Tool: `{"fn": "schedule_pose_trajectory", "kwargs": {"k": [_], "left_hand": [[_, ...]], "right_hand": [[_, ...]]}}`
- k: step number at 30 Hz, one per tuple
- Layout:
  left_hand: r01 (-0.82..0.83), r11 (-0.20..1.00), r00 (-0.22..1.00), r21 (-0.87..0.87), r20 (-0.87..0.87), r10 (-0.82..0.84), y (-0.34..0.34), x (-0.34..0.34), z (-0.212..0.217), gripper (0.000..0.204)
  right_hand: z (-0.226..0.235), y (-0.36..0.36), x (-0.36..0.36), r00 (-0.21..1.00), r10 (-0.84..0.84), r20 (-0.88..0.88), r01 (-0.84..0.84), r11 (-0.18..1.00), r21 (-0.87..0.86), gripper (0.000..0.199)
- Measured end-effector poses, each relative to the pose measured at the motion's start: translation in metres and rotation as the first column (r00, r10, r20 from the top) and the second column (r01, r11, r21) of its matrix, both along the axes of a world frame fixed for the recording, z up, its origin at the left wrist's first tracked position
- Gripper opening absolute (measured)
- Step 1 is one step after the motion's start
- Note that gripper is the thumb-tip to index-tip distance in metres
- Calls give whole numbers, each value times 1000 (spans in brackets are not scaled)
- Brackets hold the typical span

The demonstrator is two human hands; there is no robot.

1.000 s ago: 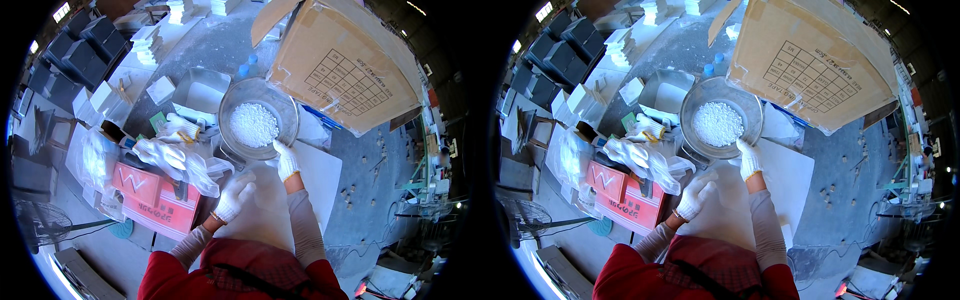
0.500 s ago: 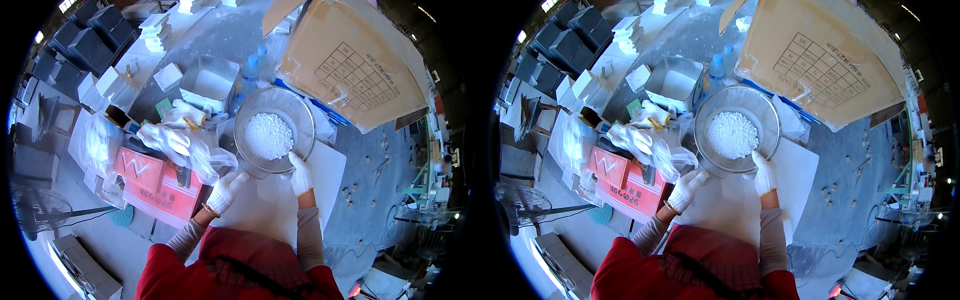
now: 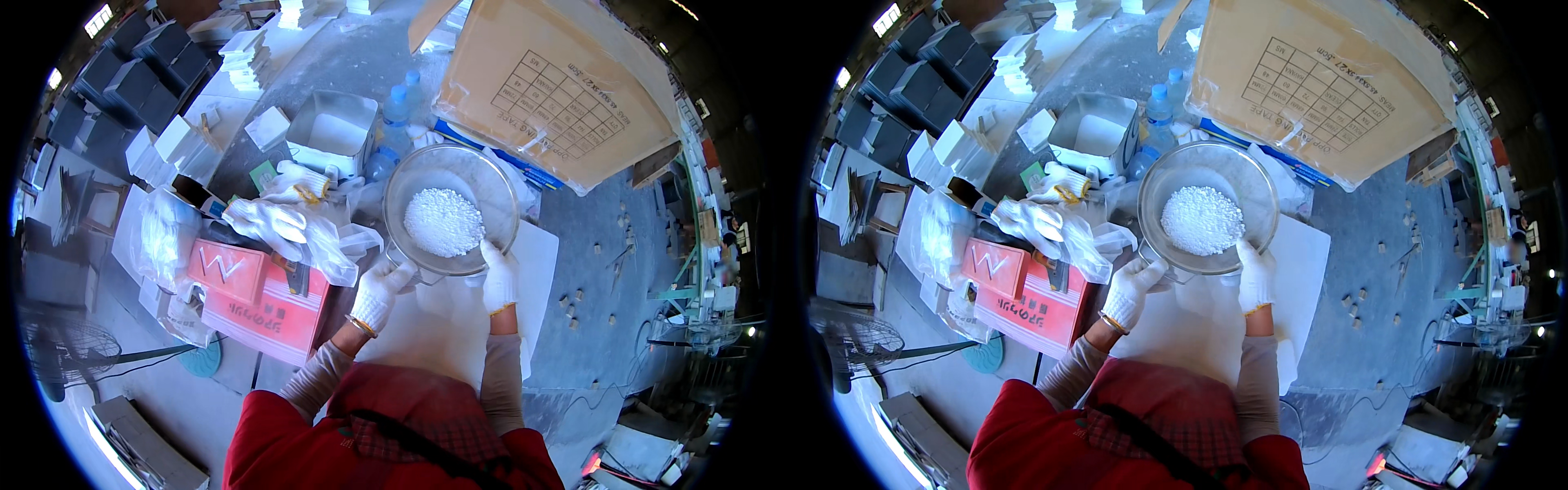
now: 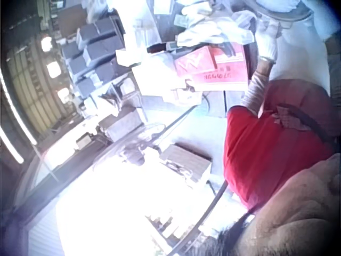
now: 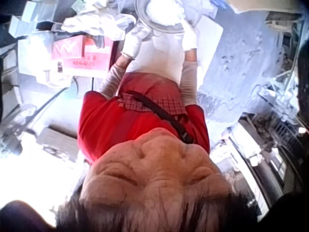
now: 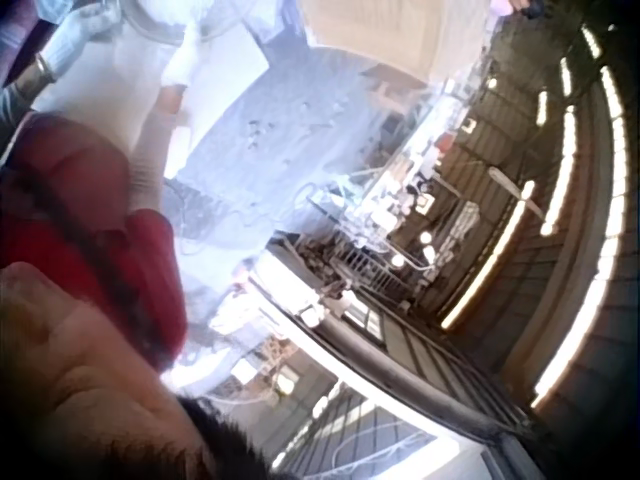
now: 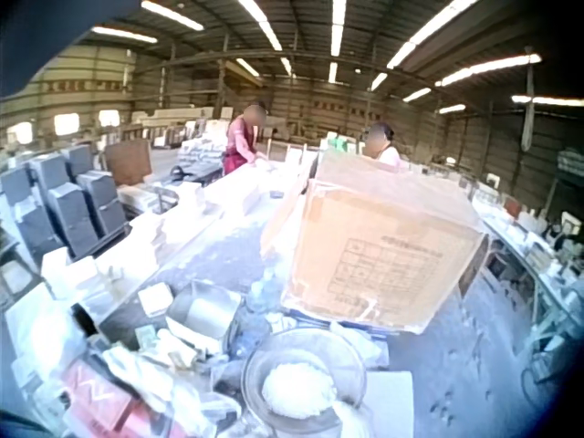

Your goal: The person sifts white granular powder through a metal sieve into a bowl, then pours the sifted powder onto a white sheet. They spread the powder with gloved hands and use a small metal tool to press and shape the powder into a compact form.

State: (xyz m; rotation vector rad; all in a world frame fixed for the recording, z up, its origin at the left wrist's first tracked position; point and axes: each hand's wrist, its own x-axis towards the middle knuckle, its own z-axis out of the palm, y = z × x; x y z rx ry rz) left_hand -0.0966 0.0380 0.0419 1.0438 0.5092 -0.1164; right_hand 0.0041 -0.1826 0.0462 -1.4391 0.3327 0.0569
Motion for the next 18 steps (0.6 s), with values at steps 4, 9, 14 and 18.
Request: {"fn": "schedule_pose_trajectory", "kwargs": {"k": [4, 9, 14, 18], "left_hand": [[185, 923, 979, 337, 21, -203, -7, -15, 2, 35], [238, 786, 864, 571, 244, -440, -4, -12, 36, 35], [-362, 164, 799, 918, 396, -453, 25, 41, 33, 24], [-454, -283, 838, 845, 298, -457, 51, 114, 21, 22]], "right_hand": [[28, -19, -30, 986, 79, -148, -56, 987, 149, 41], [53, -38, -74, 994, -88, -71, 103, 962, 251, 39], [36, -106, -112, 987, -89, 132, 102, 990, -99, 39], [50, -118, -130, 978, -198, 72, 190, 976, 106, 39]]}}
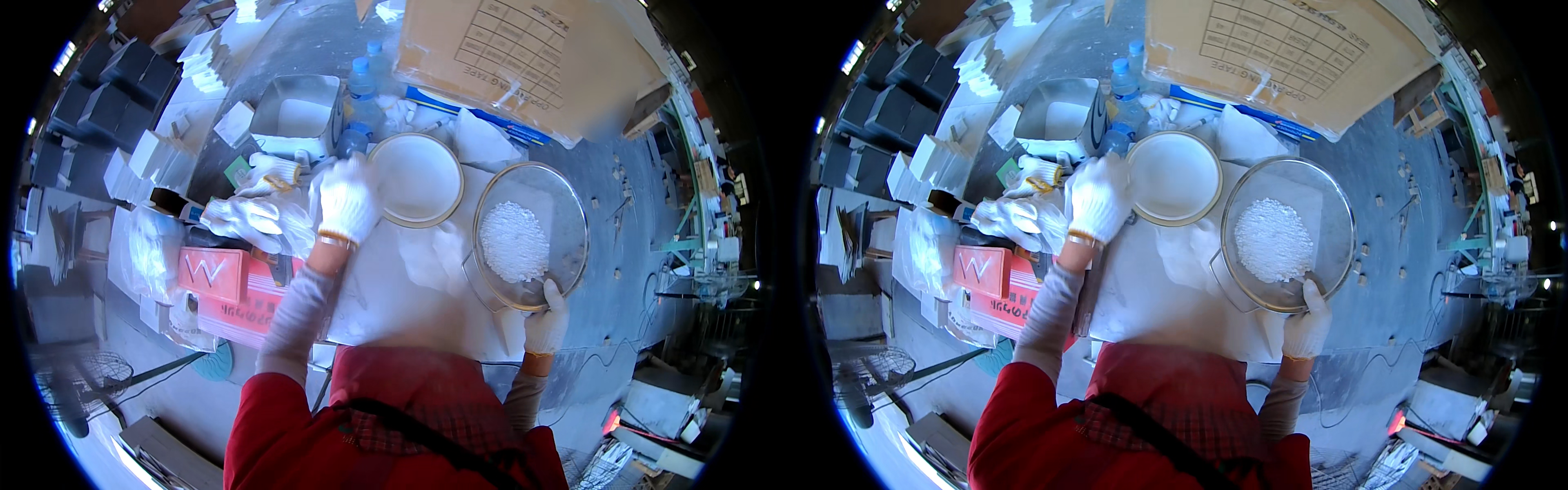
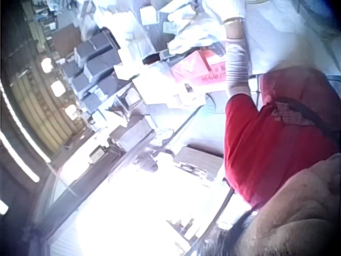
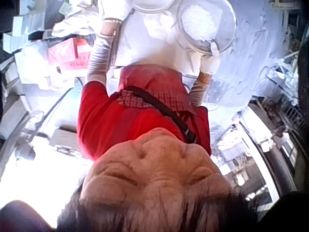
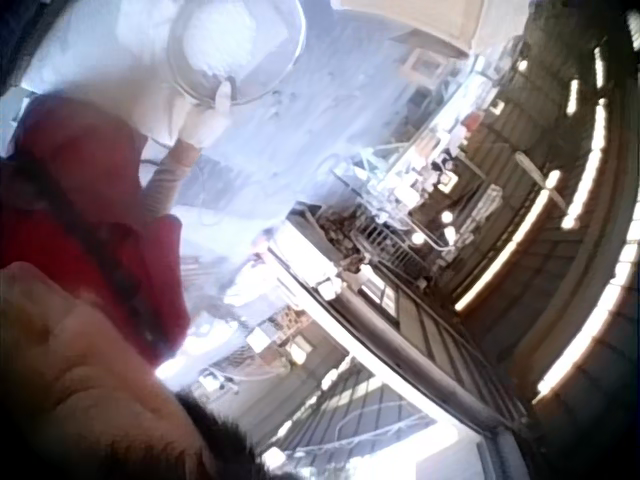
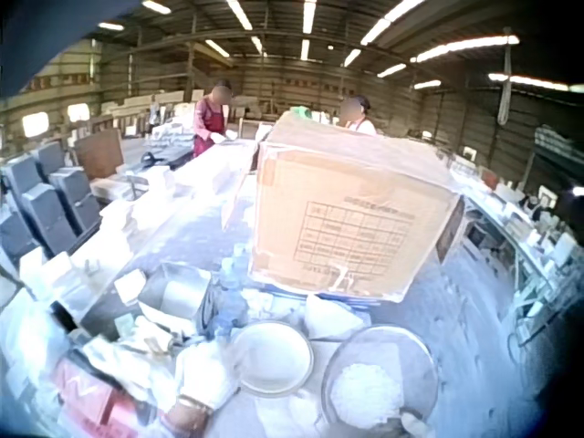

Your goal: The person sifts white granular powder through a metal sieve into a bowl, then pours the sifted powder onto a white sheet. They spread the powder with gloved hands and use a small metal tool to press and shape the powder into a compact form.

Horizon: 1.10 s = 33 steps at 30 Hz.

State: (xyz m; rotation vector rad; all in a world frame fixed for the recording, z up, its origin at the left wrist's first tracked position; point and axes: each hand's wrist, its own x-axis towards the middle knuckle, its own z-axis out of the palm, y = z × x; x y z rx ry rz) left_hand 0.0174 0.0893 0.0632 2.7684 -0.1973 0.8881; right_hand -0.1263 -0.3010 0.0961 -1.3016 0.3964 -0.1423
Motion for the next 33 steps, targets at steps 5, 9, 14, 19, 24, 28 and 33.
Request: {"fn": "schedule_pose_trajectory", "kwargs": {"k": [5, 9, 14, 19, 24, 28, 33], "left_hand": [[-129, 918, 937, 374, -257, 237, 0, 59, -29, 20], [-128, 926, 828, 355, -476, 297, -4, 73, -32, 21], [-100, 977, 767, 191, -611, 198, 9, 74, -30, 28], [-136, 985, 854, -102, -516, 64, 29, 64, -10, 40], [-115, 900, 923, -421, -380, -60, 35, 48, 18, 37], [-43, 799, 946, -600, -281, -159, 11, 45, 3, 29], [153, 819, 935, -553, -187, -301, -62, 49, -7, 24]], "right_hand": [[4, -4, -9, 997, -74, 16, 74, 997, 11, 38], [10, -5, -14, 985, -168, -27, 170, 980, 106, 39], [1, -18, -17, 982, -186, -43, 191, 967, 169, 41], [0, -20, -16, 985, -173, -9, 173, 975, 141, 38], [12, -15, -15, 989, -144, 17, 145, 985, -95, 38], [27, -6, -7, 975, -224, -7, 224, 972, 69, 42], [39, -18, -7, 977, -212, -20, 213, 973, 94, 40]]}}
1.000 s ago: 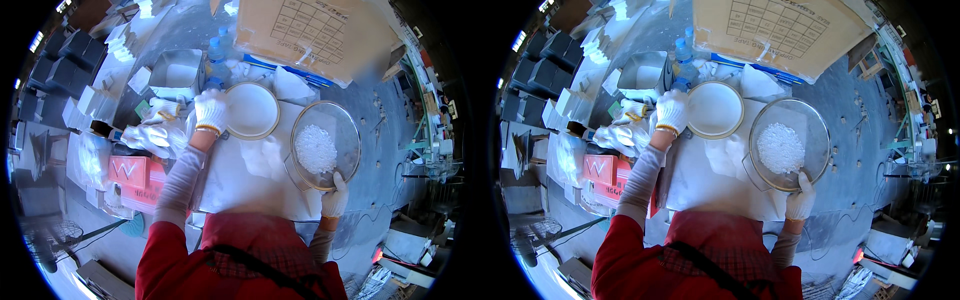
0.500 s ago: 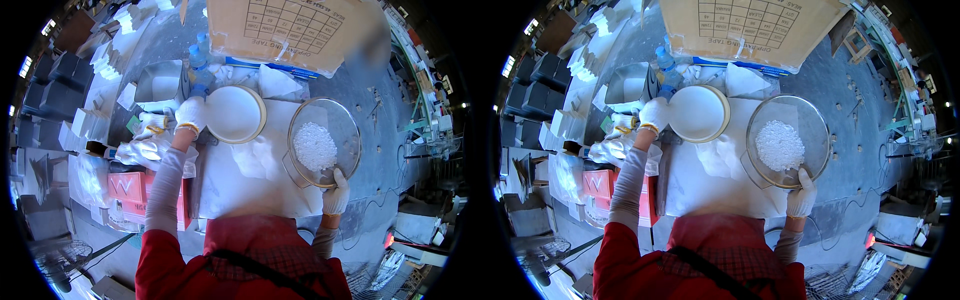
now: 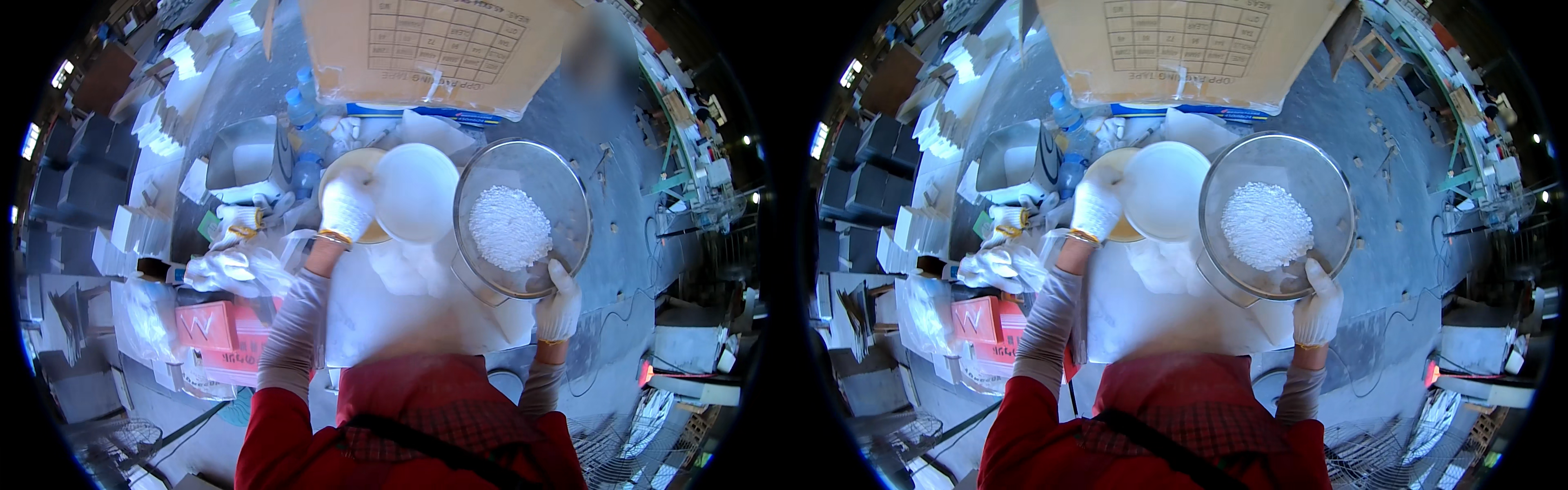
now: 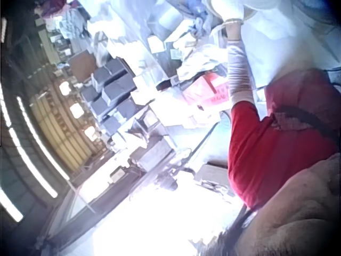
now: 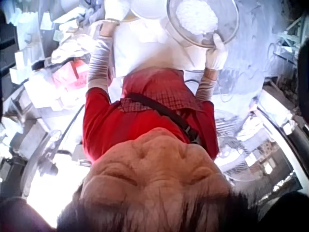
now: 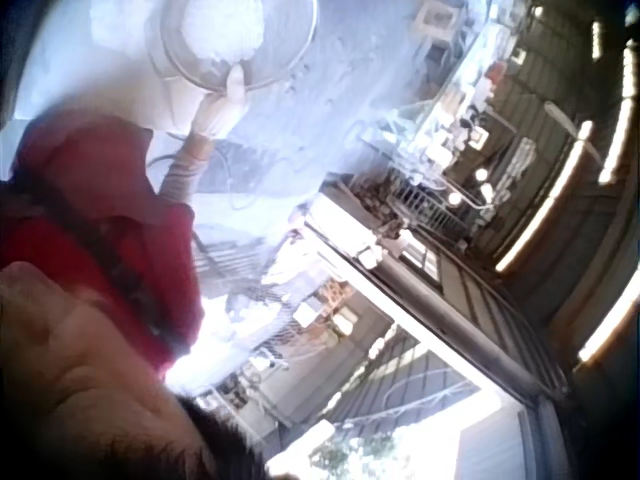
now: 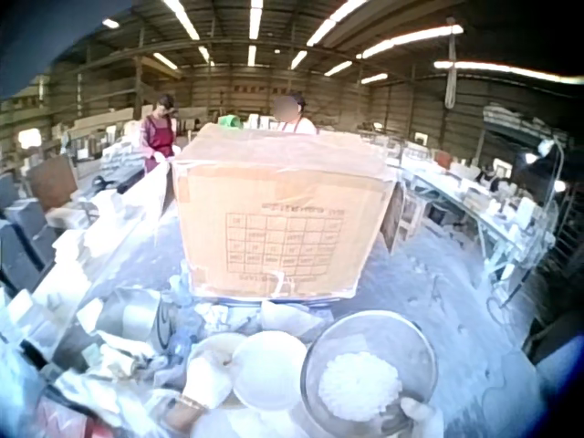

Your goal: The person sifts white granular powder through a metal sieve into a bowl, then pours the sifted powder onto a white sheet. They spread the powder with gloved hands and use a small metal tool to press and shape the powder into a compact form.

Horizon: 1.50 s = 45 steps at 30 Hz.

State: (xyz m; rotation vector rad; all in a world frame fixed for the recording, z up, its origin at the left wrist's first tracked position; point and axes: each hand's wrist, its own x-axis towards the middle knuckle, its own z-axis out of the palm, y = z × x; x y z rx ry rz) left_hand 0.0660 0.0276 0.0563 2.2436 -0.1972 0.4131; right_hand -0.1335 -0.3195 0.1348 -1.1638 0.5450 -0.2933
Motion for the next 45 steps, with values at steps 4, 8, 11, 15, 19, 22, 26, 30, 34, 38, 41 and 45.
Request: {"fn": "schedule_pose_trajectory", "kwargs": {"k": [4, 8, 11, 15, 19, 22, 26, 30, 34, 38, 41, 45], "left_hand": [[99, 995, 995, 17, -19, -98, -66, 11, -15, 19], [85, 994, 985, -64, -148, -93, -127, 14, -28, 19], [119, 992, 969, -48, -214, -127, -149, 25, -59, 26], [92, 995, 986, 27, -145, -87, -155, 8, -72, 20], [20, 1000, 994, -21, -109, -22, -152, -3, -78, 11], [14, 1000, 992, 3, -126, -13, -145, -8, -75, 14], [31, 998, 994, 46, -108, -26, -132, -16, -60, 20], [7, 995, 997, -97, -79, -15, -119, -25, -38, 29], [-107, 852, 917, -512, -382, -114, -111, -35, 16, 46], [-142, 619, 808, -772, -452, -378, -109, -42, 17, 61], [-95, 338, 855, -936, -251, -454, -112, -57, 3, 61], [177, 605, 869, -776, -165, -466, -106, -92, 0, 59]], "right_hand": [[14, -3, 13, 998, -24, 61, 21, 999, 47, 39], [14, -13, 26, 994, -56, 98, 53, 998, 35, 40], [16, -23, 38, 995, -71, 65, 72, 997, 1, 40], [3, -44, 45, 998, -63, -8, 63, 998, -4, 38], [-6, -56, 53, 997, 6, -73, -8, 1000, -30, 36], [-16, -55, 59, 996, -28, -80, 25, 999, -37, 37], [-18, -55, 63, 995, 23, -92, -25, 1000, -15, 38], [-18, -56, 62, 994, 81, -76, -83, 996, -23, 40], [-15, -48, 66, 994, 73, -82, -74, 997, -16, 41], [-18, -45, 64, 989, 113, -98, -108, 993, 55, 42], [-38, -34, 62, 997, 79, -27, -73, 983, 168, 39], [-50, -5, 64, 999, -50, 6, 48, 980, 193, 34]]}}
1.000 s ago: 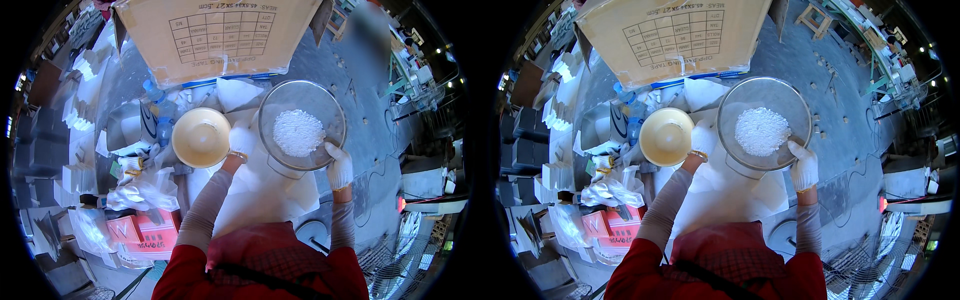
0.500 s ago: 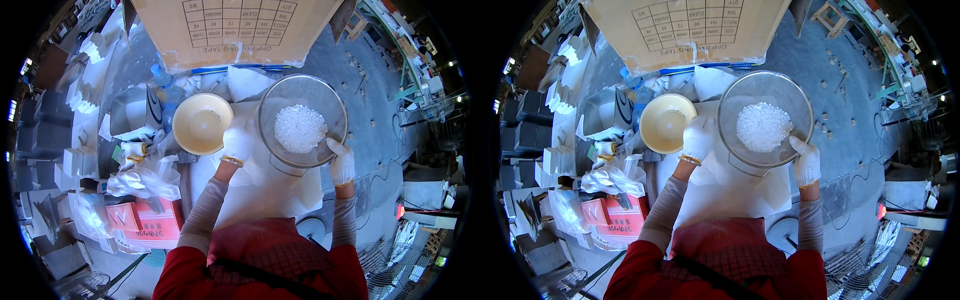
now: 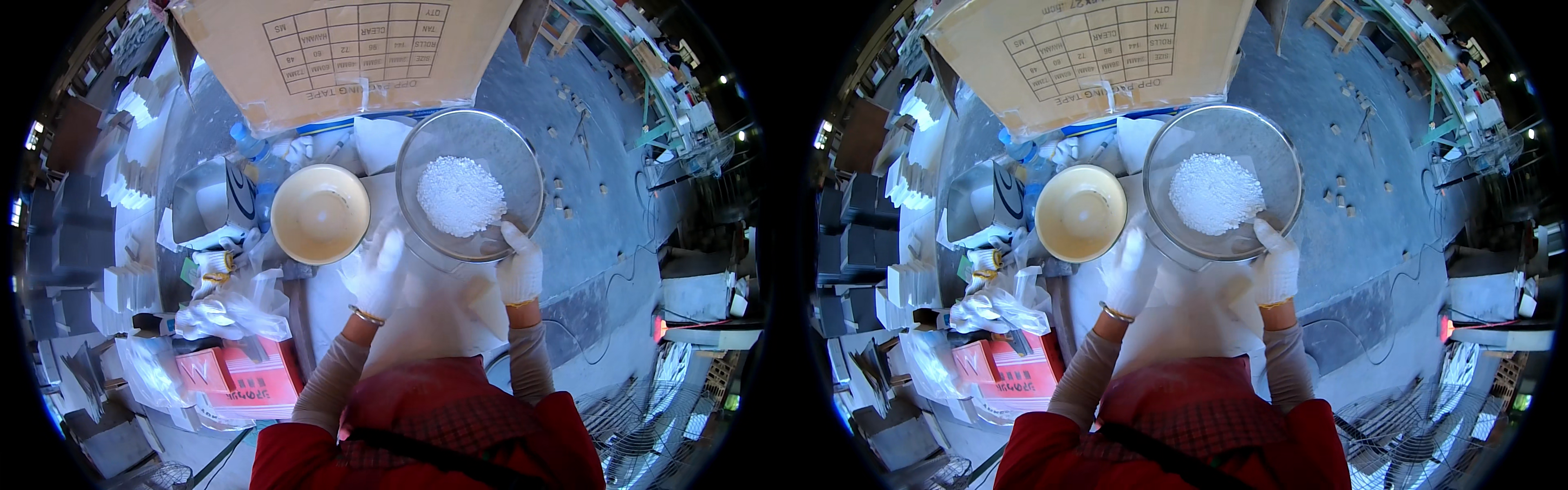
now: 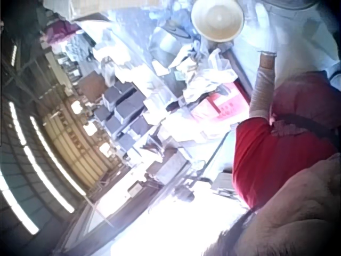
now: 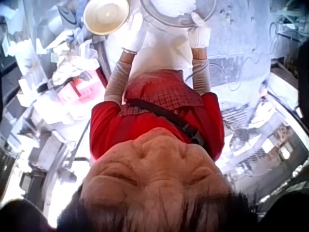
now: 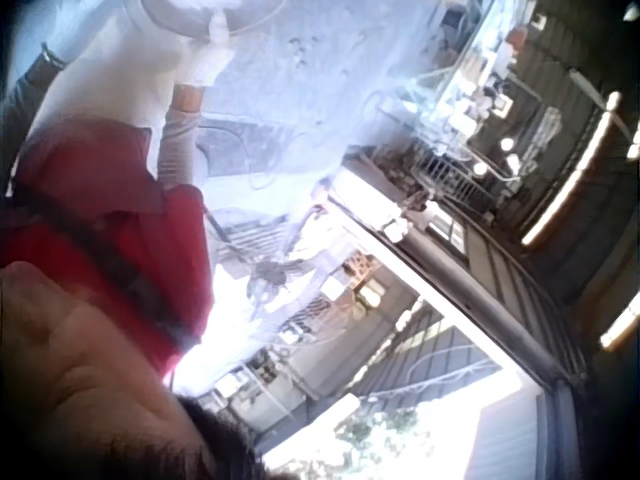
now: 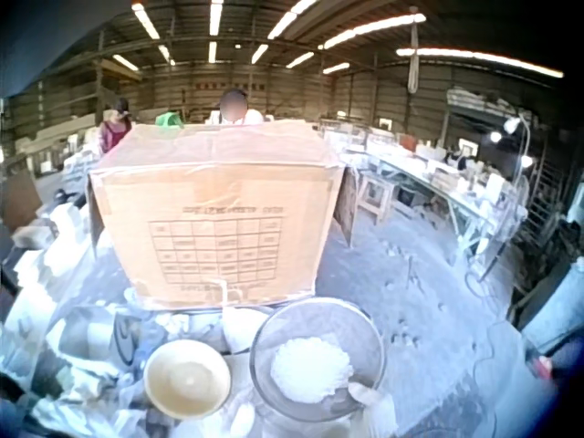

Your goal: The person sifts white granular powder through a metal sieve into a bowl, then pours the sifted powder onto a white sheet. They spread the powder with gloved hands and use a small metal tool to press and shape the powder into a compact form.

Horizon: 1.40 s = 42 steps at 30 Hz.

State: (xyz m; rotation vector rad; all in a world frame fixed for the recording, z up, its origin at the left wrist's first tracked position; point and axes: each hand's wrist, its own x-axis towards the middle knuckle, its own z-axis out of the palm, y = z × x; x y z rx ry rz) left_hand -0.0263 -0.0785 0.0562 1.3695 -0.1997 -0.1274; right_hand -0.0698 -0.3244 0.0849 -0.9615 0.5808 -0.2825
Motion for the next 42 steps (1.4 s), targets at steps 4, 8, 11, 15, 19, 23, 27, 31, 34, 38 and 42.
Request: {"fn": "schedule_pose_trajectory", "kwargs": {"k": [4, 8, 11, 15, 19, 23, 27, 31, 34, 38, 42], "left_hand": [[-627, 500, 606, 597, 778, -167, -1, -21, -40, 53], [-435, 431, 888, 791, 455, 64, -26, -25, -14, 47], [-187, 695, 975, 695, 215, 48, -28, -14, 29, 43], [-119, 948, 953, -297, -301, 25, -30, 14, 23, 43], [-34, 961, 957, -274, -286, -48, -14, 37, 18, 45], [14, 937, 957, -348, -267, -113, -8, 57, 22, 47], [93, 936, 941, -339, -279, -194, -4, 72, 15, 46], [163, 932, 915, -324, -304, -265, -2, 86, 0, 44], [126, 968, 937, -216, -296, -187, -10, 94, 17, 34], [-52, 982, 959, -181, -283, -2, -18, 120, 0, 21], [-97, 989, 961, 112, -248, 122, -27, 125, 15, 27]], "right_hand": [[-6, 30, 0, 997, -66, 28, 65, 996, 54, 38], [13, 70, -1, 991, -77, 106, 61, 987, 149, 40], [0, 76, -5, 994, -99, 41, 91, 984, 150, 38], [-9, 72, -12, 999, 22, 31, -23, 1000, 19, 39], [8, 48, -22, 982, 78, -170, -91, 993, -71, 44], [6, -3, -13, 983, -11, -185, -54, 938, -344, 53], [6, -36, 22, 994, 76, 83, -61, 984, -168, 55], [28, -55, 45, 975, 196, 109, -202, 978, 53, 48], [10, -67, 55, 977, 196, 88, -202, 978, 54, 44], [0, -55, 69, 982, 126, 137, -149, 973, 177, 43], [-18, -57, 71, 987, 39, 155, -57, 992, 110, 45]]}}
